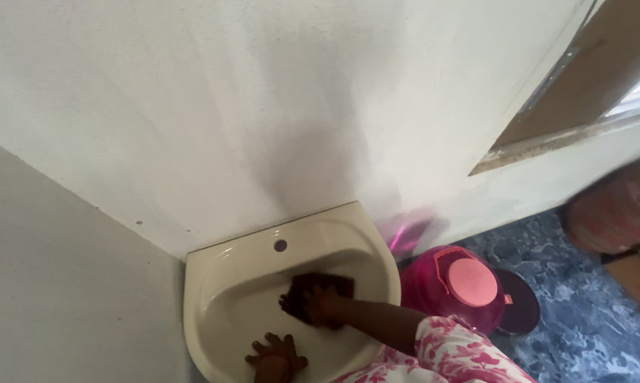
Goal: The person wipes the interior and rim of a wall-mounted sink using a dark cloth. The person repeatedly scrubs the basin, drain area, and edges, moving the cloth around the sink surface throughout the clip.
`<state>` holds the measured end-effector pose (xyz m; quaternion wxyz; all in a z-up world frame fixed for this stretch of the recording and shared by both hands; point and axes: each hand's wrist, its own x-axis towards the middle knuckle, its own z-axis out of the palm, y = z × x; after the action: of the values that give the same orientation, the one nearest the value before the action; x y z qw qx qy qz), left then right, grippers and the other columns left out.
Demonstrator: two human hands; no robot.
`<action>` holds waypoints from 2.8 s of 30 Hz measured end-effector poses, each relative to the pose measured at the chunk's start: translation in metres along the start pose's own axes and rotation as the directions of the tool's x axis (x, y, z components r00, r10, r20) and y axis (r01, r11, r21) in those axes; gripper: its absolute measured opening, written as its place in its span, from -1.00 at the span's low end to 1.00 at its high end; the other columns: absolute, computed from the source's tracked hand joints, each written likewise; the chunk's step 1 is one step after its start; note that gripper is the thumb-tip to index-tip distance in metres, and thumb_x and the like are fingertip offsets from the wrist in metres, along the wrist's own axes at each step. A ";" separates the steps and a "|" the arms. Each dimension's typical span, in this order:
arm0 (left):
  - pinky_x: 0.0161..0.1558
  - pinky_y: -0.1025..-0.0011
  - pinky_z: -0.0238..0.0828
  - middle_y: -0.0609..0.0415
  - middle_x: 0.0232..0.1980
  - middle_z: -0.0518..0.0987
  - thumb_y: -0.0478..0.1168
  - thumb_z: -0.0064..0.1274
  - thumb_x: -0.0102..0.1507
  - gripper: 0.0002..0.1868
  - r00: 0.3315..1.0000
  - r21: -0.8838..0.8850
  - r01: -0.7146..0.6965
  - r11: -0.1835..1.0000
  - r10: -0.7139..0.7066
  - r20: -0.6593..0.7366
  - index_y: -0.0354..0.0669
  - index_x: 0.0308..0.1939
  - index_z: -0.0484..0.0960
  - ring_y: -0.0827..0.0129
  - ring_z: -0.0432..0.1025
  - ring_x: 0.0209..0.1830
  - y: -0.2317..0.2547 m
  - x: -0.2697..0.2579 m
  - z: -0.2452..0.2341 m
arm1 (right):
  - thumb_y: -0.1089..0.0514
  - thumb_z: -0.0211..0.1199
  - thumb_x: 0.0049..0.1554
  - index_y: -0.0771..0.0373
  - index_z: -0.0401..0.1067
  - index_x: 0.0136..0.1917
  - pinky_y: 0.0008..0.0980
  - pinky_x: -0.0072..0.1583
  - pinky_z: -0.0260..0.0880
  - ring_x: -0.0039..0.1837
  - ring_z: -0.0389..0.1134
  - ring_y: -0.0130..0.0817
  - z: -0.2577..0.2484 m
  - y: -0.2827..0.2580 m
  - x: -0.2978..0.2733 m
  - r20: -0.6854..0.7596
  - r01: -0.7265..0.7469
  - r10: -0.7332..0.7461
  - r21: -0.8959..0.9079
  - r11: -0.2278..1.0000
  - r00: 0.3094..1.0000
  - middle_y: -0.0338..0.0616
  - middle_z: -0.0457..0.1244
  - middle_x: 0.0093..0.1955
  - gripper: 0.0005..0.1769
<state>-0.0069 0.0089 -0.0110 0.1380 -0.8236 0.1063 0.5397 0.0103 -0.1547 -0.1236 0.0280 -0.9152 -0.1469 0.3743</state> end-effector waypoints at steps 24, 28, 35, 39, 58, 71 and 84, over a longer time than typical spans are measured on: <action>0.53 -0.36 -0.18 -0.02 0.56 0.30 0.25 -0.07 0.30 -0.20 0.966 -0.085 -0.252 0.964 0.246 -0.077 0.21 0.59 0.12 0.04 0.20 0.56 -0.040 0.025 0.041 | -0.26 0.24 0.04 0.33 0.18 0.53 0.08 0.49 0.06 0.51 0.04 0.31 0.057 -0.013 0.008 0.044 0.481 -0.569 0.484 0.731 0.821 0.40 -0.01 0.54 -0.04; 0.45 -0.32 0.03 -0.16 0.39 0.47 0.25 -0.17 0.38 -0.33 0.914 -0.028 -0.381 0.924 0.372 -0.161 0.14 0.51 0.26 0.02 0.37 0.41 -0.079 0.060 0.062 | -0.25 0.22 0.05 0.31 0.22 0.51 0.06 0.52 0.04 0.53 0.03 0.28 0.058 -0.038 0.016 0.001 0.548 -0.618 0.460 0.699 0.787 0.36 -0.01 0.56 -0.09; 0.52 -0.33 -0.14 0.00 0.55 0.24 0.31 -0.13 0.33 -0.31 0.854 -0.142 -0.205 0.968 0.106 -0.509 0.26 0.49 0.23 0.09 0.22 0.53 -0.129 0.043 0.061 | -0.24 0.20 0.07 0.29 0.30 0.47 0.03 0.57 -0.01 0.57 0.00 0.23 0.037 -0.115 0.054 -0.225 0.689 -0.653 0.313 0.654 0.723 0.29 -0.02 0.60 -0.16; 0.52 -0.35 -0.23 0.07 0.62 0.10 0.26 -0.19 0.38 -0.35 0.833 -0.106 -0.143 0.984 0.062 -0.550 0.25 0.52 0.20 0.03 -0.11 0.67 -0.134 0.028 0.050 | -0.24 0.18 0.08 0.27 0.35 0.44 0.01 0.60 -0.03 0.59 -0.02 0.21 0.016 -0.138 0.073 -0.394 0.725 -0.634 0.134 0.676 0.665 0.25 -0.03 0.62 -0.20; 0.43 -0.43 -0.73 0.03 0.66 0.00 0.44 -0.08 0.28 -0.16 0.863 0.059 0.027 0.998 0.006 -0.504 0.20 0.53 0.23 0.00 -0.22 0.67 -0.079 -0.025 0.035 | -0.60 -0.12 0.13 -0.13 -0.08 0.66 0.34 0.53 -0.27 0.66 -0.24 0.19 0.000 0.042 -0.040 0.067 -0.027 0.037 -0.139 0.990 0.997 0.00 -0.20 0.69 -0.01; 0.45 -0.41 -0.73 0.20 0.48 0.39 0.31 -0.14 0.28 -0.35 0.635 -0.169 -0.216 0.962 0.007 -0.773 0.25 0.39 0.45 0.25 0.21 0.50 -0.088 0.003 0.057 | -0.29 -0.16 0.37 0.32 0.28 0.45 0.07 0.55 -0.16 0.55 0.04 0.19 0.059 -0.102 -0.028 -0.488 0.624 -0.408 0.451 0.639 0.771 0.21 0.14 0.50 -0.29; 0.48 -0.38 -0.79 0.20 0.24 0.60 0.26 -0.14 0.34 -0.48 0.634 -0.149 -0.290 0.946 0.073 -0.770 0.22 0.24 0.62 0.31 0.38 0.34 -0.092 -0.006 0.062 | -0.40 -0.01 0.14 -0.08 0.45 0.36 0.33 0.43 -0.06 0.52 0.05 0.12 0.042 0.041 -0.123 -0.525 -0.356 0.279 -0.049 0.933 0.804 -0.01 0.18 0.48 -0.33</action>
<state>-0.0328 0.1162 -0.0182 -0.0827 -0.9682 0.1657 0.1681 -0.0920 -0.2322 -0.0776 -0.0641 -0.9922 -0.0054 0.1067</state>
